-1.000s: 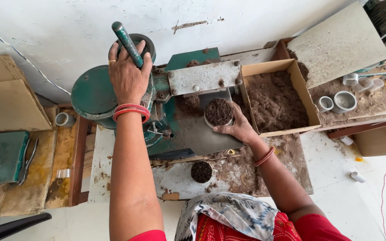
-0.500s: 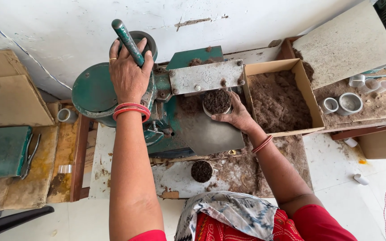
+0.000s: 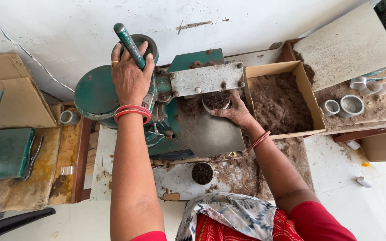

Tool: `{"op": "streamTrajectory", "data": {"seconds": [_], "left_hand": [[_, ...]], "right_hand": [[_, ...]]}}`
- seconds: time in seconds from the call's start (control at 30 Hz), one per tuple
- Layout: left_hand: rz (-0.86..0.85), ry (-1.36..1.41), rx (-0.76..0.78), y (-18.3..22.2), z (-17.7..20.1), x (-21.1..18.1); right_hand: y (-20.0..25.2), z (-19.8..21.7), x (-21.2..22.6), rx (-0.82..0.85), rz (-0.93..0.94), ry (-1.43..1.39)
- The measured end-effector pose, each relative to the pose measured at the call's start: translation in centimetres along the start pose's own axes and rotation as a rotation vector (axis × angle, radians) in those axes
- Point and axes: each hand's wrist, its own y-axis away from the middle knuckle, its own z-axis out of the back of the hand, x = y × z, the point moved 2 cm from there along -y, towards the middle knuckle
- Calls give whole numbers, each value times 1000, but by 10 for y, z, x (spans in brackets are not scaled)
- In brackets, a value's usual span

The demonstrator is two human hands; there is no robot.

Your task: Using a machine to compress or process cow dung material into molds.

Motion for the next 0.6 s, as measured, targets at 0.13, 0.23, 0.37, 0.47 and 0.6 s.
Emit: {"op": "streamTrajectory", "data": {"seconds": [0.13,0.23,0.37,0.47,0.6], "left_hand": [[14,1,10,0,0,0],[6,4,3,0,1,-1],[7,5,-5,0,1,0],[10,11,1,1,1,-1],[-4,7,2,-1,2,-2]], "right_hand": [[-11,3,-3,-7,7,61],[-7,-3,16,25,53,-11],[-12,-3,14,23,16,-130],[-13,0,8,6,19,-55],[-1,1,13,71,74,-151]]}}
